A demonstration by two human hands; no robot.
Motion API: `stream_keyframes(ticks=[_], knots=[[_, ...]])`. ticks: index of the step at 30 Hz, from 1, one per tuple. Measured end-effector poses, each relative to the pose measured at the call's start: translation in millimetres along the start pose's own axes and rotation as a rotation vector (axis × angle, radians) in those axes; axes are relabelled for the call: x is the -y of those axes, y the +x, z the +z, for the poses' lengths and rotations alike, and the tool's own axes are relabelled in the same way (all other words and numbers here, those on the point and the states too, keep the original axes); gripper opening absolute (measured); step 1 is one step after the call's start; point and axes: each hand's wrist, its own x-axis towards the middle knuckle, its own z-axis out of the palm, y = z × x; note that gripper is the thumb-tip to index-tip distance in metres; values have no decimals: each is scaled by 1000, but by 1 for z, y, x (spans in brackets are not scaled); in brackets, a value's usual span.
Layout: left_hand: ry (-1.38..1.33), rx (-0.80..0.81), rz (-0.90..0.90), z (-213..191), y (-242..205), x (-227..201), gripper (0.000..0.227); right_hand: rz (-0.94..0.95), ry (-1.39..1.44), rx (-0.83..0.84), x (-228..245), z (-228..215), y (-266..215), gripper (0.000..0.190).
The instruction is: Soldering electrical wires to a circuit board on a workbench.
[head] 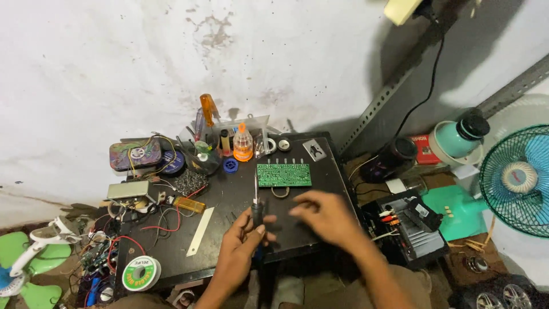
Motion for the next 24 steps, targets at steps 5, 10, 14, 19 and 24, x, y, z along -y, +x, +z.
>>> stream_keyframes(ticks=[5, 10, 14, 19, 24], knots=[[-40, -48, -70, 6, -1, -2, 50, -58, -326, -144, -81, -17, 39, 38], [-2, -73, -168, 6, -1, 13, 43, -8, -437, -91, -92, -7, 54, 10], [54, -58, -119, 8, -1, 30, 35, -5, -300, -48, -68, -12, 45, 11], [240, -60, -122, 17, -8, 40, 30, -243, 238, -121, -33, -7, 29, 6], [525, -90, -101, 25, -15, 38, 31, -491, 264, -185, -18, 6, 18, 11]])
